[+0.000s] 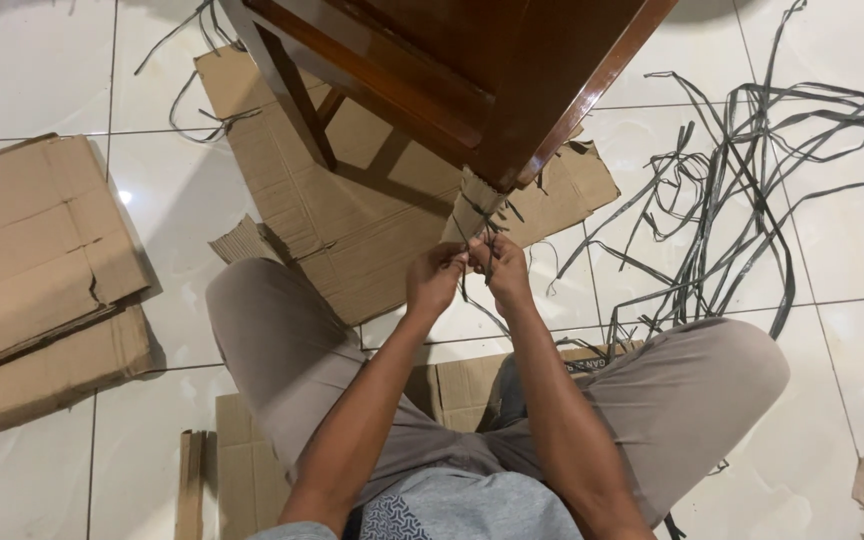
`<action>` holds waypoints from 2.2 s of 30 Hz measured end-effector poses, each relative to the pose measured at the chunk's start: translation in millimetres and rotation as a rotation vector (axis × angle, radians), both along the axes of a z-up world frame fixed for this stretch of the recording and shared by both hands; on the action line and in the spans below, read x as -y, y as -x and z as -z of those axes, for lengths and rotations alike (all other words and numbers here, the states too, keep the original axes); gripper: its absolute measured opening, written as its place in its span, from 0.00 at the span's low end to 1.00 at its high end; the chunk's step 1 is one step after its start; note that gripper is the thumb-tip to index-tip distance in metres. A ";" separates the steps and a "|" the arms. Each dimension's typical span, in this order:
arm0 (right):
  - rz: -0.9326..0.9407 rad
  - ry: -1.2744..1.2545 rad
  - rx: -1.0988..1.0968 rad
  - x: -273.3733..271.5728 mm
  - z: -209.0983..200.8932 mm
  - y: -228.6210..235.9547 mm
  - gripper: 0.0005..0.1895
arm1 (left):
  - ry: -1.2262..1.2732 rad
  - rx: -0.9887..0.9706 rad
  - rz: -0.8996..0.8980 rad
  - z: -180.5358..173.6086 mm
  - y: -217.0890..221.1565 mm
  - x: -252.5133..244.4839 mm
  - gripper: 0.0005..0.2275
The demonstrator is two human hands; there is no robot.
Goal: Wrapping and tying protective strips around the legs of a wooden table.
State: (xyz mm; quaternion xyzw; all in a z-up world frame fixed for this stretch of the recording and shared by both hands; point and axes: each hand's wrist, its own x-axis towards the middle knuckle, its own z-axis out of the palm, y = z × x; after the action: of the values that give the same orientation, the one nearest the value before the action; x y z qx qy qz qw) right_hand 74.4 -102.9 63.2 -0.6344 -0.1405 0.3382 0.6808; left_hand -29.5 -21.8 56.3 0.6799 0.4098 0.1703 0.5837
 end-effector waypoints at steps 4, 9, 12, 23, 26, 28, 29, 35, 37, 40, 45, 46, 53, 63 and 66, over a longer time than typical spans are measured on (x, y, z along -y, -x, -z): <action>-0.022 0.013 0.029 6.7 -10.8 -1.1 0.11 | 0.008 0.056 -0.009 1.0 8.7 -9.5 0.12; -0.070 0.146 0.201 11.7 -44.5 1.4 0.10 | -0.082 -0.010 0.121 15.5 9.0 -24.4 0.12; -0.106 0.157 0.299 11.8 -41.7 -1.3 0.08 | -0.087 -0.086 0.207 3.6 10.5 -30.8 0.13; -0.160 0.154 0.800 10.7 -53.9 5.4 0.04 | 0.036 -0.088 0.174 -6.3 9.6 -41.4 0.14; -0.137 0.146 0.797 10.3 -48.7 6.2 0.04 | 0.071 -0.043 0.133 -2.3 8.1 -39.2 0.15; -0.121 0.150 0.776 9.8 -47.4 7.0 0.04 | 0.079 -0.015 0.110 -5.0 8.1 -40.0 0.16; -0.096 0.155 0.759 9.7 -46.9 7.2 0.04 | 0.048 -0.006 0.103 -8.8 9.1 -41.6 0.17; -0.065 0.186 0.736 9.8 -52.6 10.0 0.05 | -0.007 0.032 0.067 -17.0 11.5 -41.6 0.16; -0.065 0.195 0.729 8.5 -47.4 10.9 0.05 | -0.028 0.026 0.063 -21.3 12.1 -43.0 0.15; -0.040 0.174 0.689 7.4 -39.4 11.0 0.06 | -0.265 -0.016 0.114 -41.9 12.8 -46.3 0.10; -0.075 0.212 0.558 6.3 -35.9 12.2 0.06 | -0.833 -0.227 -0.008 -62.9 1.7 -51.1 0.04; -0.074 0.212 0.559 6.4 -39.8 13.9 0.06 | -0.833 -0.225 -0.007 -63.1 -0.2 -52.9 0.04; 0.006 0.154 0.397 11.4 -37.5 5.5 0.10 | -0.678 -0.107 0.025 -58.0 -18.8 -58.5 0.05; 0.336 0.109 -0.053 15.6 -26.3 -24.5 0.07 | -0.129 0.243 0.030 -8.0 -55.4 -78.7 0.14; 0.375 0.090 -0.071 10.0 -33.7 -26.6 0.10 | 0.251 0.423 0.088 6.1 -64.8 -93.7 0.21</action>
State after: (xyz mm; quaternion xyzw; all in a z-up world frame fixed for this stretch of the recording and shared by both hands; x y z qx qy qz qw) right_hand 101.1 -112.8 96.9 -0.6669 0.0194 0.2334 0.7074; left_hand 35.3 71.9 50.3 0.5684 0.2667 0.2310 0.7433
